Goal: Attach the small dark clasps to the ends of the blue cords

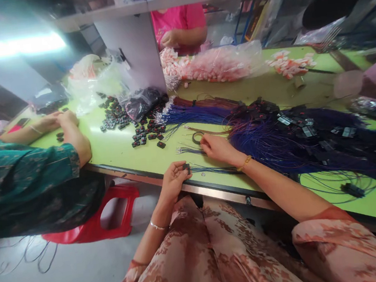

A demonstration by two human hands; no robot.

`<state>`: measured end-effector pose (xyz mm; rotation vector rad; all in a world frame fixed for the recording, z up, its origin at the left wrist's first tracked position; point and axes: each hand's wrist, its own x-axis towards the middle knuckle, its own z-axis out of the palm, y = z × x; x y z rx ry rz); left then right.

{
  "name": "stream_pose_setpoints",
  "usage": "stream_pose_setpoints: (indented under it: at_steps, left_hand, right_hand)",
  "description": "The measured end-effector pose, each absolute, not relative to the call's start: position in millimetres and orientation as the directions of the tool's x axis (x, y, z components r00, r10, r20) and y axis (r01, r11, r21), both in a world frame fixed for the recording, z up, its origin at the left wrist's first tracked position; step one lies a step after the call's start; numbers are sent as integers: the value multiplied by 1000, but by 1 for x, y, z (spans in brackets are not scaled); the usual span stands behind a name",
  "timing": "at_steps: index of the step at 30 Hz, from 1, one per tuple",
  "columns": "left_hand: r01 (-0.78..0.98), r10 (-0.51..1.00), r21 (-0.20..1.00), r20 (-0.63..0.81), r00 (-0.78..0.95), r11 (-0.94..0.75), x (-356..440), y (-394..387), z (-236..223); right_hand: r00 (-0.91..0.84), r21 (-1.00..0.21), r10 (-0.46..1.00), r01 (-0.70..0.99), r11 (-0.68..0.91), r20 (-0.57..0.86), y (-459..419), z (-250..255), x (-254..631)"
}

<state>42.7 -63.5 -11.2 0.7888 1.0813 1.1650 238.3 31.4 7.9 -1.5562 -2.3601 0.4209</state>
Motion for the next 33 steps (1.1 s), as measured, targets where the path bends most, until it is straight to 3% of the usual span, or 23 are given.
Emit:
stream_pose_setpoints:
  at_steps: [4, 8, 12, 23, 27, 33]
  left_hand:
    - [-321, 971, 917, -233, 53, 238, 46, -64, -11]
    - [-349, 972, 908, -226, 55, 231, 50, -64, -10]
    - [-442, 969, 865, -242, 53, 240, 51, -63, -7]
    - [-583, 954, 760, -279, 107, 287, 57, -55, -10]
    - [-592, 947, 744, -300, 116, 309, 57, -53, -15]
    - [-614, 938, 717, -320, 129, 330, 58, -52, -17]
  right_hand:
    - [-410, -574, 892, 690, 441, 193, 32, 9, 229]
    - [-391, -802, 891, 442, 403, 232, 33, 9, 207]
    - [-408, -897, 890, 286, 337, 204, 28, 11, 197]
    - [-392, -942, 918, 284, 179, 57, -8, 15, 218]
    - [-384, -894, 915, 357, 272, 125, -14, 13, 222]
    - [-456, -723, 844, 477, 500, 282, -19, 14, 224]
